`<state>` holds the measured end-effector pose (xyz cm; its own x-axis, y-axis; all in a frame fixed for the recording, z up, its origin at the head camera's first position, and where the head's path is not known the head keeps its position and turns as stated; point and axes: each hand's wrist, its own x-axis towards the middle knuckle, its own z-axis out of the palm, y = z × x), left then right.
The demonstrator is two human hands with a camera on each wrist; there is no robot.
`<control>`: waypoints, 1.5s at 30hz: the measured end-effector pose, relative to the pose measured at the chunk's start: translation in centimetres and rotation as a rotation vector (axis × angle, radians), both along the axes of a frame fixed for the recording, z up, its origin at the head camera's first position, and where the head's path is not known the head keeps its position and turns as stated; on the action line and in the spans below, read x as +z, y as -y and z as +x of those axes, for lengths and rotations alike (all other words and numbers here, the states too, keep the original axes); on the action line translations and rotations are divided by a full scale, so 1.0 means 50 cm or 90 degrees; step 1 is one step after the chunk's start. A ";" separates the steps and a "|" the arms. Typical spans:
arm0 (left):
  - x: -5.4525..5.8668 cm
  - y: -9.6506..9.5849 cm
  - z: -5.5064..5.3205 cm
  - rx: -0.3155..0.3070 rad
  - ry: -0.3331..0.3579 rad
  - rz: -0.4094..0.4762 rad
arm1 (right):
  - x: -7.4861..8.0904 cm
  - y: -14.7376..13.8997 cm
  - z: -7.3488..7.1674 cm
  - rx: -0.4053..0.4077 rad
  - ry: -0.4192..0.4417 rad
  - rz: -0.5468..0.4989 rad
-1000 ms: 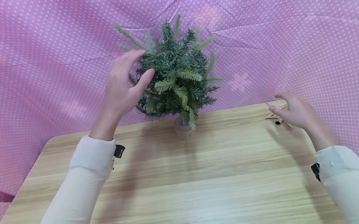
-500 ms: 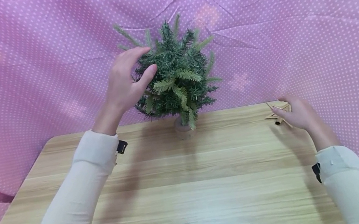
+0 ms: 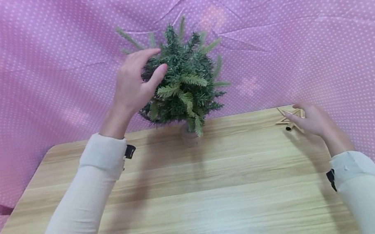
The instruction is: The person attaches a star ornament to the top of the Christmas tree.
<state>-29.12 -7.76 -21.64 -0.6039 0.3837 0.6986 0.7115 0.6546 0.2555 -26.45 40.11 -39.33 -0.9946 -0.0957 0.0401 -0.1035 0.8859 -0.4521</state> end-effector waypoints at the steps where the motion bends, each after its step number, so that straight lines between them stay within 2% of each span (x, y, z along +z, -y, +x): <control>1: 0.001 0.000 0.000 0.007 0.006 -0.002 | 0.000 0.000 -0.001 0.000 0.004 0.000; 9: 0.003 -0.003 -0.006 0.051 0.004 -0.013 | -0.008 -0.011 -0.002 0.002 0.011 0.001; 12: 0.003 -0.003 -0.010 0.063 0.017 -0.015 | -0.012 -0.019 -0.003 0.001 0.025 0.000; 23: 0.006 -0.007 -0.019 0.062 0.057 -0.046 | -0.027 -0.046 0.004 -0.014 0.091 0.024; 29: 0.008 -0.009 -0.022 0.098 0.112 -0.101 | -0.034 -0.054 0.006 -0.018 0.107 0.024; 33: 0.009 -0.010 -0.025 0.102 0.132 -0.123 | -0.038 -0.058 0.005 -0.009 0.103 0.051; 37: 0.014 -0.013 -0.029 0.109 0.136 -0.152 | -0.037 -0.061 0.001 -0.002 0.109 0.060; 41: 0.017 -0.016 -0.033 0.130 0.134 -0.193 | -0.033 -0.062 -0.003 -0.002 0.142 0.045; 45: 0.019 -0.020 -0.038 0.135 0.121 -0.205 | -0.034 -0.063 -0.009 0.006 0.158 0.029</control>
<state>-31.01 -6.77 -20.68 -0.7993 0.4171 0.4327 0.5124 0.8492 0.1279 -26.87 43.28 -41.03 -0.9726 -0.1013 -0.2094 -0.0030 0.9057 -0.4240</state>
